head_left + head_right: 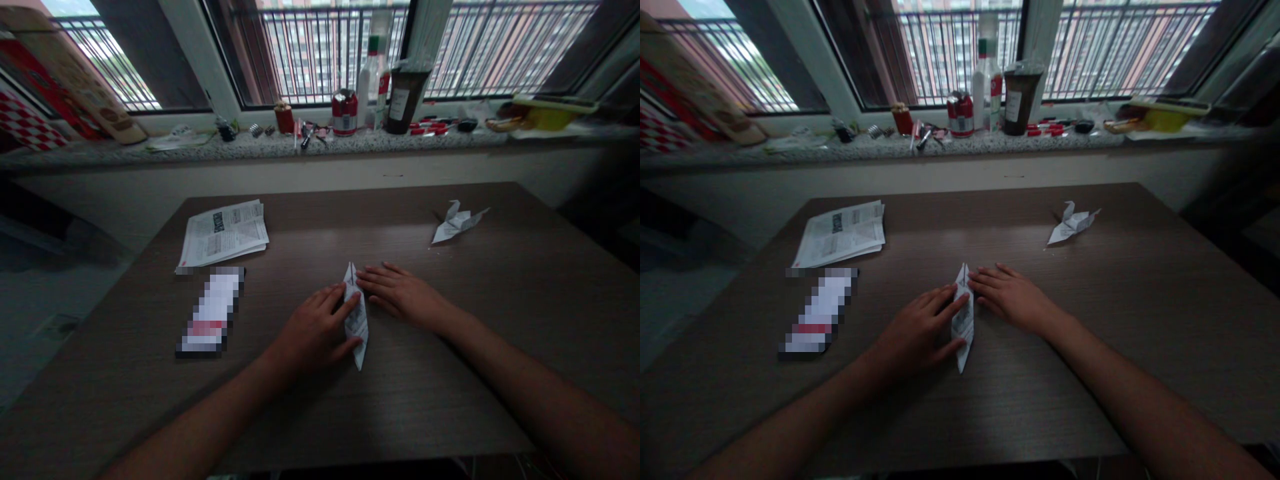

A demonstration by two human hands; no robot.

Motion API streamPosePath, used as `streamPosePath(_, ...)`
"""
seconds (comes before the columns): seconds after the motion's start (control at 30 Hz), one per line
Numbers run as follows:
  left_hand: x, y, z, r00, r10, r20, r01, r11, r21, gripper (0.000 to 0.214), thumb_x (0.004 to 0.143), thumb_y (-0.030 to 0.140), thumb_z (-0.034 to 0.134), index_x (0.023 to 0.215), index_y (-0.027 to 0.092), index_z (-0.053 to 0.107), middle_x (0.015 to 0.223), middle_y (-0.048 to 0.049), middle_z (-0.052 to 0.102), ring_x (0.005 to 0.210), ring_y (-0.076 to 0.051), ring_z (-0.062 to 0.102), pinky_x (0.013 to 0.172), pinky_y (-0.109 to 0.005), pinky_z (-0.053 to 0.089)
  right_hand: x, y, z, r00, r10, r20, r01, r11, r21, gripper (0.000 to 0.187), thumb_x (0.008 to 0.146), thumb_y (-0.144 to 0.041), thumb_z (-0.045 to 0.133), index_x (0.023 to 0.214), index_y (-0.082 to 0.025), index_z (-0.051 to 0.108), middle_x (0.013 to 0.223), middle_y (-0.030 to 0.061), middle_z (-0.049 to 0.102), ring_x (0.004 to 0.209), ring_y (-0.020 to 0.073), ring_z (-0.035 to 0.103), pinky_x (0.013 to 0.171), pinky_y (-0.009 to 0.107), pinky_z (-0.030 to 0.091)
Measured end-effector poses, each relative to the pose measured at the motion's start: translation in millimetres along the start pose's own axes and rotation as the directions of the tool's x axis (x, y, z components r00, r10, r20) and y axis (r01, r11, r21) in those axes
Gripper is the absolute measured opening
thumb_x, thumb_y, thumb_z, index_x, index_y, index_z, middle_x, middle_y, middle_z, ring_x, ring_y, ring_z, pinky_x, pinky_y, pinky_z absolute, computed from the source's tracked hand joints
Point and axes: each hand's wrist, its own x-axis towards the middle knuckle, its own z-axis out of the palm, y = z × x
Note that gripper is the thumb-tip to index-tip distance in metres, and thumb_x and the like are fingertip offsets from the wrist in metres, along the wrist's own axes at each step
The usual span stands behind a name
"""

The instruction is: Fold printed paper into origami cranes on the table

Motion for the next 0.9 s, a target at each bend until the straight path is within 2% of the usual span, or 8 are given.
streamPosePath(0.17,1,-2,2.2,0.999,0.027,0.035,-0.028,1.000,0.011,0.073,0.096,0.054,0.066,0.158,0.027,0.042,0.166,-0.0153,0.035,0.150,-0.039,0.038,0.122,-0.058,0.033,0,5,-4,1.000,0.027,-0.014,-0.028,0.999,-0.028,0.046,0.109,-0.034,0.046,0.155,-0.028,0.049,0.162,0.0052,0.046,0.151,0.0256,0.040,0.126,0.056,0.030)
streamPosePath(0.3,5,-2,5.3,0.999,0.036,0.034,-0.035,0.999,-0.012,0.072,0.099,0.056,0.061,0.162,0.031,0.035,0.169,-0.0118,0.033,0.153,-0.035,0.034,0.125,-0.056,0.028,2,5,-3,0.999,0.031,-0.038,-0.031,1.000,-0.002,0.052,0.110,-0.035,0.043,0.161,-0.027,0.037,0.165,0.0069,0.041,0.153,0.0230,0.037,0.127,0.052,0.030)
streamPosePath(0.47,7,1,5.4,0.999,0.029,0.036,-0.029,1.000,-0.012,0.074,0.099,0.057,0.061,0.163,0.031,0.033,0.168,-0.0125,0.033,0.153,-0.035,0.035,0.126,-0.056,0.027,6,5,3,1.000,-0.003,0.008,0.003,0.999,0.041,0.053,0.111,-0.037,0.040,0.163,-0.030,0.032,0.166,0.0034,0.039,0.155,0.0222,0.031,0.129,0.053,0.026)
streamPosePath(0.6,6,3,7.9,1.000,0.027,-0.010,-0.027,1.000,-0.006,0.073,0.098,0.055,0.064,0.160,0.030,0.038,0.167,-0.0126,0.036,0.152,-0.035,0.037,0.125,-0.057,0.029,7,6,3,1.000,0.029,0.007,-0.030,0.996,0.087,0.051,0.111,-0.037,0.041,0.162,-0.036,0.035,0.163,0.0001,0.043,0.154,0.0216,0.035,0.128,0.052,0.026)
streamPosePath(0.73,4,3,13.0,0.991,0.136,0.003,-0.136,0.991,-0.005,0.056,0.102,0.045,0.061,0.153,0.026,0.049,0.163,-0.0123,0.042,0.151,-0.033,0.040,0.124,-0.051,0.034,7,7,2,0.999,0.049,0.012,-0.050,0.996,0.078,0.050,0.111,-0.038,0.041,0.161,-0.035,0.037,0.163,0.0012,0.045,0.154,0.0228,0.035,0.128,0.054,0.026)
streamPosePath(0.8,3,2,13.8,0.978,0.204,0.042,-0.203,0.979,-0.014,0.050,0.106,0.040,0.054,0.153,0.023,0.049,0.165,-0.0128,0.039,0.153,-0.031,0.037,0.125,-0.048,0.035,8,7,4,0.998,0.058,0.018,-0.059,0.997,0.050,0.051,0.111,-0.039,0.040,0.161,-0.034,0.036,0.164,0.0017,0.043,0.155,0.0232,0.033,0.128,0.055,0.025)
streamPosePath(0.9,3,1,11.6,0.972,0.218,0.090,-0.217,0.976,-0.026,0.053,0.108,0.042,0.049,0.157,0.021,0.045,0.169,-0.0143,0.031,0.157,-0.030,0.029,0.127,-0.048,0.030,10,8,7,0.996,0.092,0.007,-0.093,0.996,0.018,0.052,0.111,-0.042,0.039,0.161,-0.031,0.037,0.165,0.0028,0.040,0.156,0.0238,0.030,0.128,0.054,0.024)
